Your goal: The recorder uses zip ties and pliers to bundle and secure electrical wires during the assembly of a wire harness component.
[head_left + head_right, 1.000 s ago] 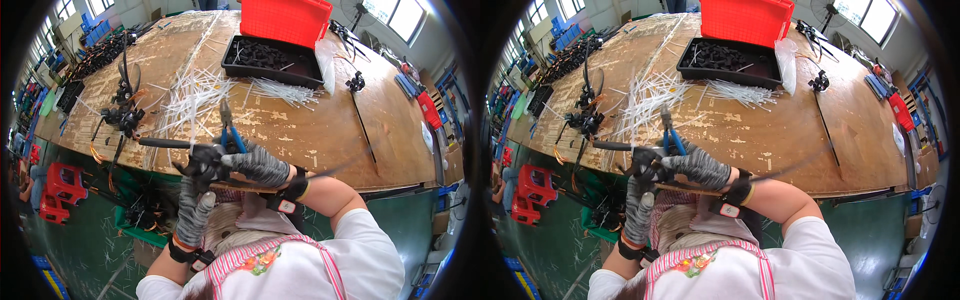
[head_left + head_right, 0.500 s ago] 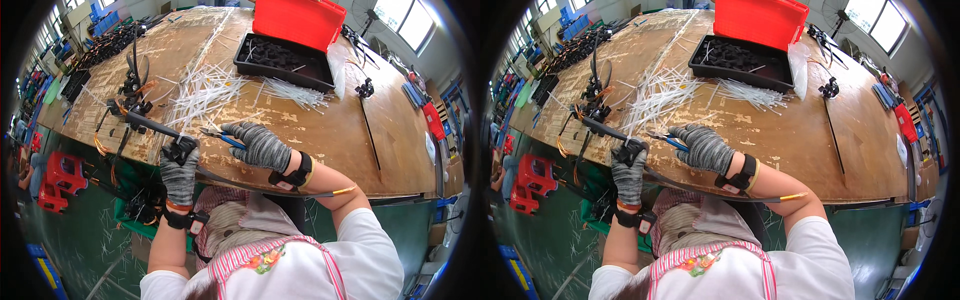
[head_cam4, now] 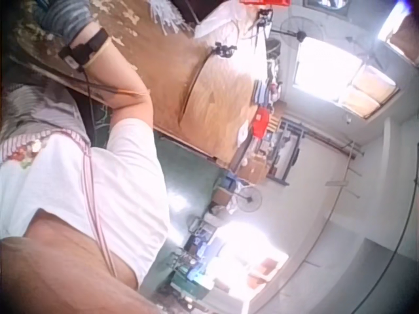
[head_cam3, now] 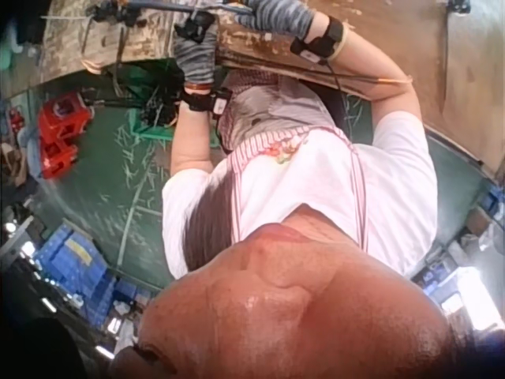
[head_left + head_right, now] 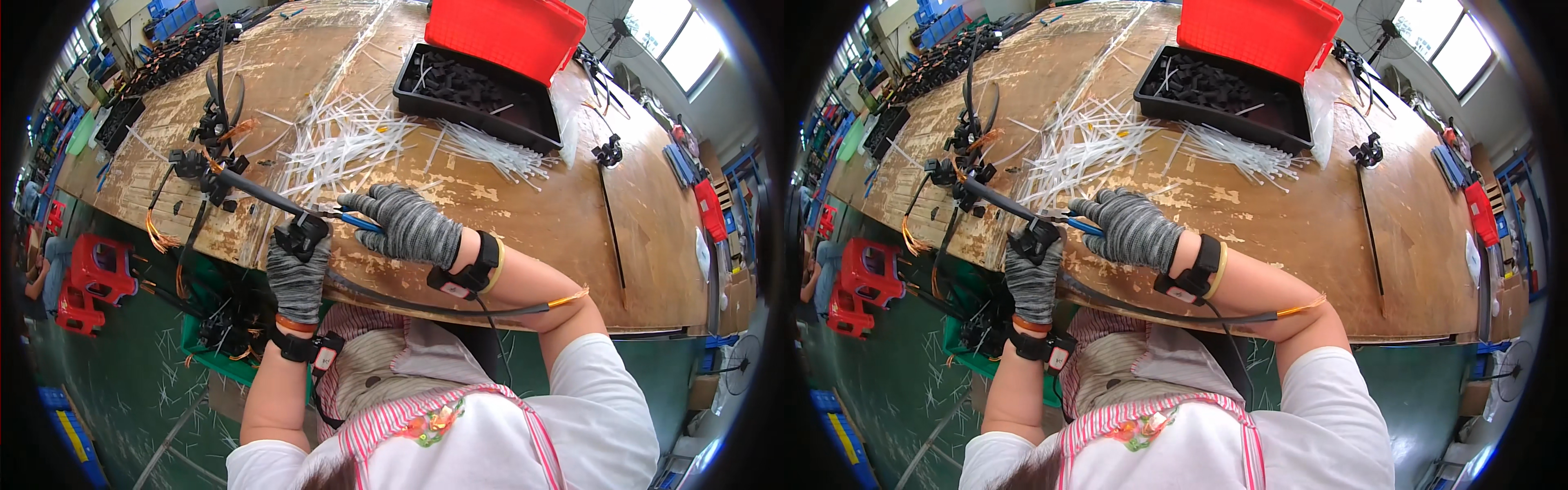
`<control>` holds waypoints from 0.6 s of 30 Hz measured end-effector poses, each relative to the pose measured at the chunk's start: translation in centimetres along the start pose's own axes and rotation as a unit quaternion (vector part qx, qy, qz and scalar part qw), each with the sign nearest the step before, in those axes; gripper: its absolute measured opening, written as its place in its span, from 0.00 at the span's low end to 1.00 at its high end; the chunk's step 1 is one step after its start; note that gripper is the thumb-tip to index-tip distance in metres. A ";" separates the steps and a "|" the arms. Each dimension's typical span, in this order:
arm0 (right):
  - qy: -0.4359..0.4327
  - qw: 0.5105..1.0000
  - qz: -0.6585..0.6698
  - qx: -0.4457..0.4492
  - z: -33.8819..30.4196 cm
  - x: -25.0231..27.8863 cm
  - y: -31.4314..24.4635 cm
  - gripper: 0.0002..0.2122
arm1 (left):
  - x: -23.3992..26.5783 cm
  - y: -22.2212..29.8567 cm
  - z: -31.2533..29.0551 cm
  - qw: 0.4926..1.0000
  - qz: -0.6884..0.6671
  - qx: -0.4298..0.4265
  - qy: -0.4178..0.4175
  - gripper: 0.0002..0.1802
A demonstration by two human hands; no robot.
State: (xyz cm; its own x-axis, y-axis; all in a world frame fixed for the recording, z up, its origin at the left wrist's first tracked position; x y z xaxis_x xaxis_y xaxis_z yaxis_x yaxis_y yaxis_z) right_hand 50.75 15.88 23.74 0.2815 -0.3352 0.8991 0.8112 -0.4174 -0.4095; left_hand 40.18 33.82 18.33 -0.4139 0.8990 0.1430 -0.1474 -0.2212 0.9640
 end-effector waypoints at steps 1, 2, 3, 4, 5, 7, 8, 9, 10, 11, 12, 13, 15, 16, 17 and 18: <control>0.001 0.999 0.034 0.016 0.2 0.0 0.1 0.24 | 0.0 0.1 0.0 1.000 0.019 0.005 0.006 0.19; 0.001 0.999 0.035 0.015 0.3 -0.3 0.4 0.24 | -0.1 0.0 0.0 1.000 0.020 0.006 0.005 0.19; -0.013 0.995 0.100 0.014 0.4 -0.8 0.8 0.23 | 0.0 -0.2 0.0 1.000 0.005 0.013 0.012 0.19; -0.029 0.986 0.166 0.015 0.7 -1.2 1.0 0.21 | 0.1 -0.4 -0.2 1.000 -0.008 0.021 0.021 0.18; -0.031 0.986 0.164 0.014 1.0 -0.2 0.1 0.21 | 0.2 -0.5 -0.2 0.999 -0.010 0.022 0.022 0.18; -0.168 0.971 0.119 -0.123 1.5 1.7 -1.5 0.18 | 0.2 -0.4 -0.4 0.997 -0.071 0.011 0.021 0.17; -0.170 0.971 0.120 -0.120 1.7 1.9 -1.7 0.18 | 0.2 -0.5 -0.4 0.997 -0.070 0.012 0.024 0.17; -0.185 0.934 0.244 -0.186 1.7 1.9 -1.8 0.18 | 0.2 -0.9 -0.3 0.994 -0.105 0.018 0.021 0.17; -0.197 0.877 0.361 -0.250 1.7 2.0 -1.9 0.19 | 0.2 -1.2 -0.2 0.989 -0.142 0.022 0.017 0.18; -0.194 0.877 0.360 -0.251 1.6 1.1 -0.7 0.19 | 0.0 -1.5 0.0 0.989 -0.143 0.021 0.015 0.18; -0.123 0.934 0.286 -0.178 1.6 -0.4 1.4 0.20 | -0.1 -1.7 0.2 0.985 -0.169 0.020 0.013 0.18; -0.052 0.972 0.207 -0.099 2.1 -0.2 1.3 0.21 | 0.0 -1.6 0.2 0.981 -0.194 0.021 0.014 0.19; -0.077 0.985 0.108 -0.113 2.1 0.2 1.4 0.22 | 0.1 -1.2 -0.2 0.985 -0.167 0.020 0.023 0.19; -0.094 0.987 0.014 -0.126 2.0 0.3 1.1 0.22 | 0.2 -0.9 -0.3 0.989 -0.140 0.019 0.033 0.20; -0.111 0.981 -0.080 -0.139 2.0 0.2 0.8 0.22 | 0.3 -1.1 -0.4 0.989 -0.140 0.019 0.035 0.20; -0.099 0.978 -0.103 -0.149 1.8 -0.5 0.8 0.24 | 0.4 -1.3 -0.4 0.991 -0.131 0.008 0.035 0.20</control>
State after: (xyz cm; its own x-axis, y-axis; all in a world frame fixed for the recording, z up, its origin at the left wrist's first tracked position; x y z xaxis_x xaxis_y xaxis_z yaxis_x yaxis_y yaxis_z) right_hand 52.14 17.23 23.22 0.2466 -0.0600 0.9673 0.6841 -0.6962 -0.2176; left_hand 39.84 34.31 17.01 -0.4250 0.8961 -0.1278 -0.2447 0.0222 0.9693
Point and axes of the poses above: each hand's wrist, its own z-axis towards the middle knuckle, its own x-axis out of the back of the hand, y = z × x, the point moved 1 cm from there along z, towards the middle knuckle, and after that the axes turned 3 degrees about -y, right-handed, at the moved point
